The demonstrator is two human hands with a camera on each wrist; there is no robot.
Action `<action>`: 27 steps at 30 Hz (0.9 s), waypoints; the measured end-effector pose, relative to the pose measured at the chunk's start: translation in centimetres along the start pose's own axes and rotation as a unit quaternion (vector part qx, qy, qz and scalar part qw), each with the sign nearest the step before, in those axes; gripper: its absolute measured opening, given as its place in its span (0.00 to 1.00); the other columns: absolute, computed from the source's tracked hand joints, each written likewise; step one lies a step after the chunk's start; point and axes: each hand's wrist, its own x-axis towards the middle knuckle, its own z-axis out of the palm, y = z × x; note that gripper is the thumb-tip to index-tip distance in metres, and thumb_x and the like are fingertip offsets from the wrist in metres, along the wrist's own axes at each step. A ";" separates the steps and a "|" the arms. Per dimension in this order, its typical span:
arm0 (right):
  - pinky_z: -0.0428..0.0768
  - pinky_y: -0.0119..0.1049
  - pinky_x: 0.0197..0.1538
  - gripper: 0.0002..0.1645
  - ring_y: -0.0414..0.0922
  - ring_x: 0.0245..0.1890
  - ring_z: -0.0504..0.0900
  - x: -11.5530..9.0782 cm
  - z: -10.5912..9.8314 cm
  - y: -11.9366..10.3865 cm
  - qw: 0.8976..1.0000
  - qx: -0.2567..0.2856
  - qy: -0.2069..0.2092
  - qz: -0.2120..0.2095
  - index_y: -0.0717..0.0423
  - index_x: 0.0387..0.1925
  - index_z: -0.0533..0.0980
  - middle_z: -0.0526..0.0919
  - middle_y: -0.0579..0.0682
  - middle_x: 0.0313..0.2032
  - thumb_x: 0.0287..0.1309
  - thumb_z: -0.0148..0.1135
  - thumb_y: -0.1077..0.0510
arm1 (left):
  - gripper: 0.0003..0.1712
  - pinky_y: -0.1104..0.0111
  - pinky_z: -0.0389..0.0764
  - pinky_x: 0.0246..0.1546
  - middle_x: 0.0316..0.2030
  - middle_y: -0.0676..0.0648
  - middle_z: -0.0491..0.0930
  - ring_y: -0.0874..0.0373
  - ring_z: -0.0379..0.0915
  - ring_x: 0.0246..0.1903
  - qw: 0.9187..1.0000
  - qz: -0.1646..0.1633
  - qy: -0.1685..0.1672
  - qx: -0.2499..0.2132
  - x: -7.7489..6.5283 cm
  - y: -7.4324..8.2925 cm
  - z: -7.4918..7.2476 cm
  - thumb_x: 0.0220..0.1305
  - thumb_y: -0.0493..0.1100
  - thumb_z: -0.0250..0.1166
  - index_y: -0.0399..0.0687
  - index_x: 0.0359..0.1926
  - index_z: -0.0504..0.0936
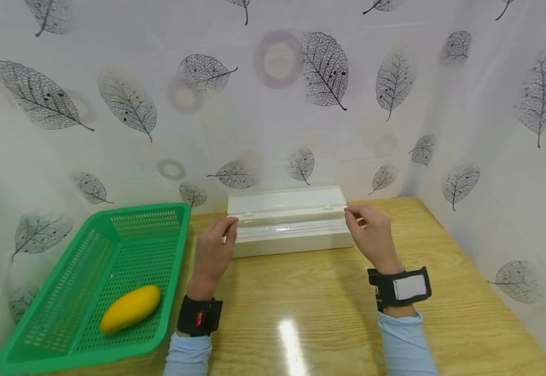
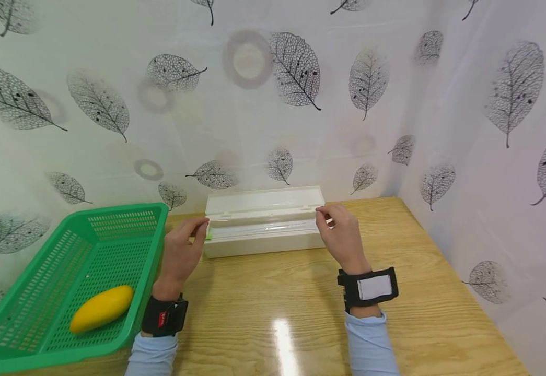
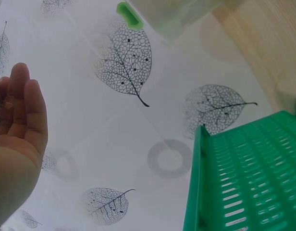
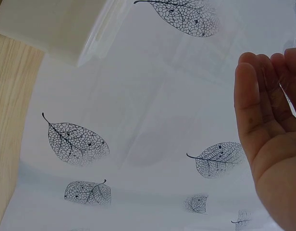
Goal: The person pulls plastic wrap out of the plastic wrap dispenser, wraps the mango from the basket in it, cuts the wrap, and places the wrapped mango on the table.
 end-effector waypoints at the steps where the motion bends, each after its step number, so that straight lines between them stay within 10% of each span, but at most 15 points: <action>1: 0.80 0.28 0.33 0.06 0.47 0.31 0.81 0.0 0.0 0.0 1.000 0.000 0.000 0.001 0.65 0.37 0.84 0.85 0.57 0.32 0.58 0.64 0.71 | 0.06 0.59 0.80 0.29 0.32 0.40 0.83 0.51 0.79 0.29 1.000 -0.001 -0.002 0.001 0.0 0.0 -0.1 0.64 0.30 0.65 0.35 0.42 0.84; 27: 0.79 0.24 0.33 0.06 0.47 0.31 0.82 0.1 -0.3 -0.3 1.000 0.002 0.001 -0.010 0.65 0.37 0.84 0.85 0.58 0.32 0.58 0.64 0.71 | 0.05 0.61 0.79 0.27 0.30 0.42 0.81 0.52 0.77 0.29 1.000 0.008 0.001 -0.001 0.1 0.2 -0.4 0.64 0.31 0.65 0.35 0.42 0.83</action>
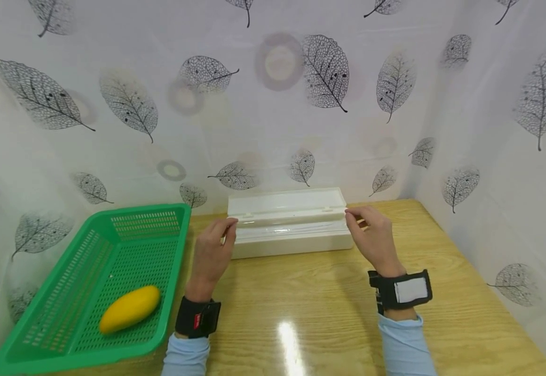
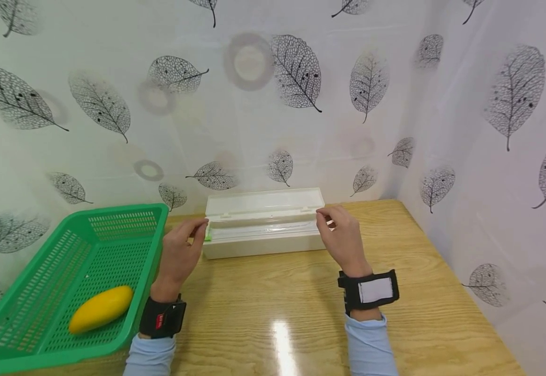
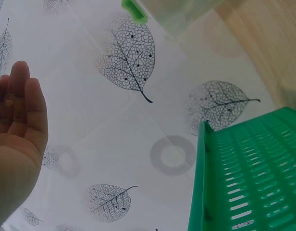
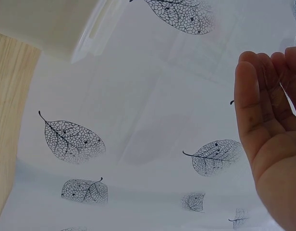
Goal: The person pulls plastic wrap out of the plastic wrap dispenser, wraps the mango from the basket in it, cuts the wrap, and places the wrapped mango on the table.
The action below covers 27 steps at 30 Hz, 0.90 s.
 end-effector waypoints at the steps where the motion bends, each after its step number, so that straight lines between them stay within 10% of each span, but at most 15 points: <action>1: 0.79 0.26 0.33 0.06 0.47 0.31 0.82 0.0 0.0 0.0 1.000 0.000 0.000 0.002 0.65 0.38 0.84 0.85 0.57 0.33 0.58 0.64 0.71 | 0.05 0.61 0.79 0.27 0.30 0.42 0.81 0.52 0.77 0.28 1.000 0.000 0.000 -0.001 0.0 0.0 0.0 0.64 0.31 0.65 0.35 0.42 0.83; 16: 0.74 0.17 0.36 0.07 0.48 0.31 0.82 -0.1 0.0 -0.1 1.000 -0.003 0.002 -0.005 0.65 0.38 0.84 0.84 0.58 0.32 0.58 0.64 0.72 | 0.06 0.60 0.79 0.28 0.31 0.41 0.82 0.51 0.78 0.29 1.000 0.014 0.017 -0.009 0.0 -0.2 0.0 0.63 0.30 0.66 0.35 0.41 0.84; 27: 0.81 0.31 0.32 0.07 0.48 0.30 0.82 0.1 -0.2 -0.4 1.000 -0.002 0.009 -0.010 0.66 0.38 0.84 0.85 0.57 0.32 0.58 0.64 0.73 | 0.06 0.60 0.80 0.28 0.32 0.40 0.82 0.51 0.78 0.29 1.000 0.008 0.017 -0.012 0.0 0.0 -0.1 0.63 0.30 0.66 0.35 0.41 0.84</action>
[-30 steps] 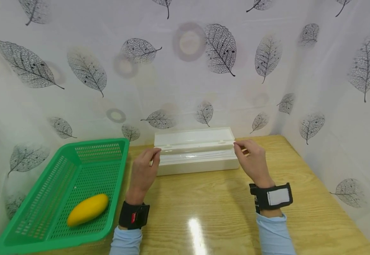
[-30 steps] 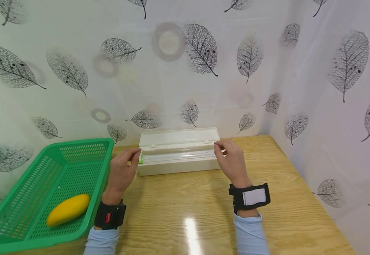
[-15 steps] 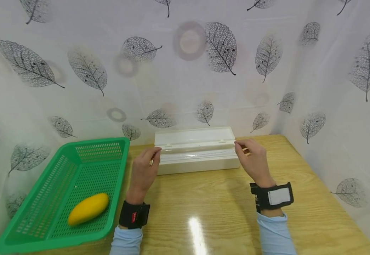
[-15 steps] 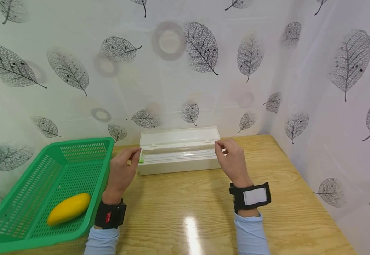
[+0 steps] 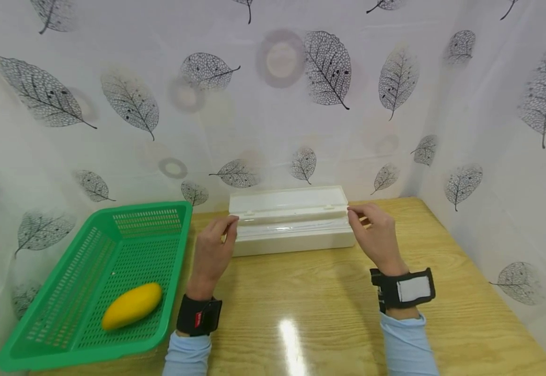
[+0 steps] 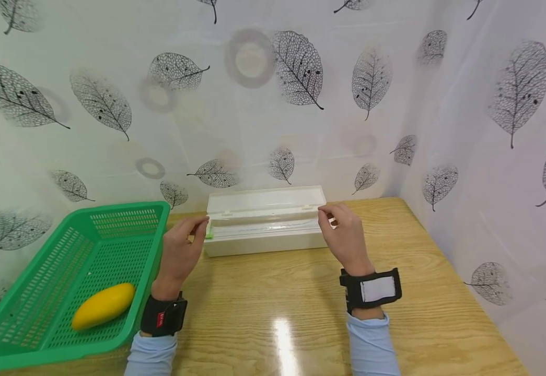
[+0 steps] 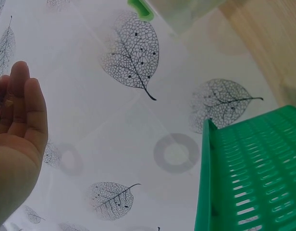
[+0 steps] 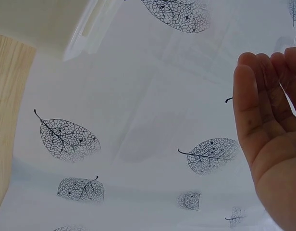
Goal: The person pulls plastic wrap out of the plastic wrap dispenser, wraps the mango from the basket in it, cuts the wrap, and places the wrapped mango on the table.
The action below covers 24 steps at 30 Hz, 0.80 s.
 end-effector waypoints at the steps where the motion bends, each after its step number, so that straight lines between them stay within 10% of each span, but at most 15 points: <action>1: 0.80 0.30 0.32 0.07 0.48 0.30 0.82 0.0 0.0 0.0 1.000 0.001 0.001 0.001 0.66 0.38 0.84 0.85 0.57 0.32 0.58 0.64 0.73 | 0.06 0.59 0.79 0.28 0.32 0.40 0.82 0.51 0.78 0.29 1.000 0.001 0.001 -0.001 0.0 0.0 0.0 0.63 0.30 0.66 0.35 0.42 0.84; 24: 0.76 0.20 0.35 0.07 0.48 0.32 0.81 0.1 -0.3 -0.4 1.000 -0.003 0.000 0.009 0.65 0.39 0.84 0.85 0.57 0.33 0.58 0.65 0.71 | 0.06 0.59 0.81 0.28 0.31 0.39 0.82 0.50 0.79 0.29 1.000 0.011 0.002 0.004 0.2 0.2 -0.3 0.63 0.29 0.66 0.33 0.41 0.84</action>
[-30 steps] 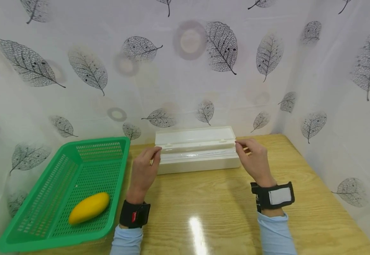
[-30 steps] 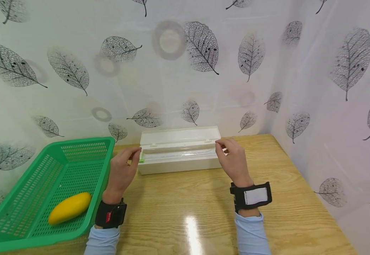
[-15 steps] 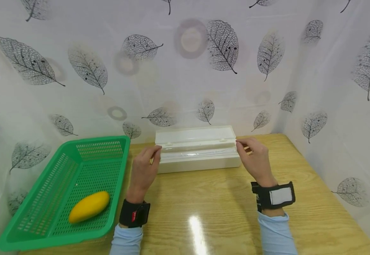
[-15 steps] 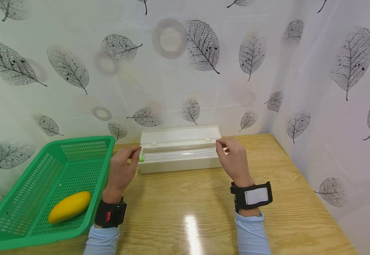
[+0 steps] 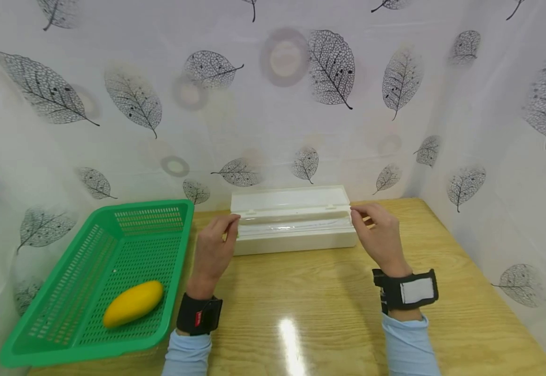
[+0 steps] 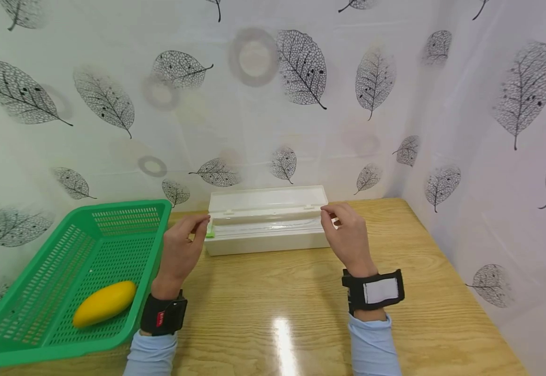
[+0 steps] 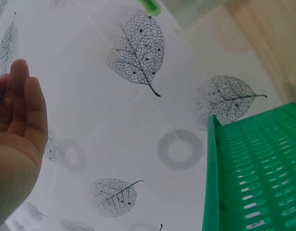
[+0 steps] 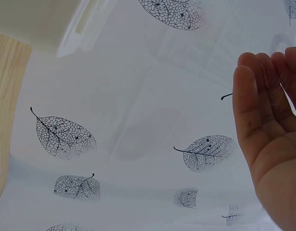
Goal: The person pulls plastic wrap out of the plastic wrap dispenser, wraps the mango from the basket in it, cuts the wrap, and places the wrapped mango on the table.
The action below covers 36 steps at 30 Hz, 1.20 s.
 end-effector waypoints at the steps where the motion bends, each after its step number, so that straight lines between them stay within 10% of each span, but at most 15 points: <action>1: 0.77 0.21 0.34 0.07 0.47 0.32 0.82 0.0 0.0 0.0 1.000 -0.001 0.000 -0.001 0.65 0.38 0.84 0.85 0.57 0.33 0.58 0.65 0.71 | 0.06 0.59 0.81 0.28 0.31 0.39 0.82 0.50 0.80 0.29 1.000 0.000 0.001 0.001 0.0 0.0 0.0 0.63 0.29 0.66 0.33 0.41 0.84; 36: 0.80 0.27 0.33 0.07 0.47 0.31 0.82 0.1 -0.6 -0.6 1.000 -0.006 0.006 -0.007 0.65 0.38 0.84 0.85 0.56 0.33 0.58 0.65 0.72 | 0.06 0.59 0.82 0.29 0.33 0.38 0.83 0.49 0.81 0.31 1.000 0.004 -0.002 -0.002 0.3 0.6 -0.6 0.63 0.28 0.65 0.33 0.42 0.83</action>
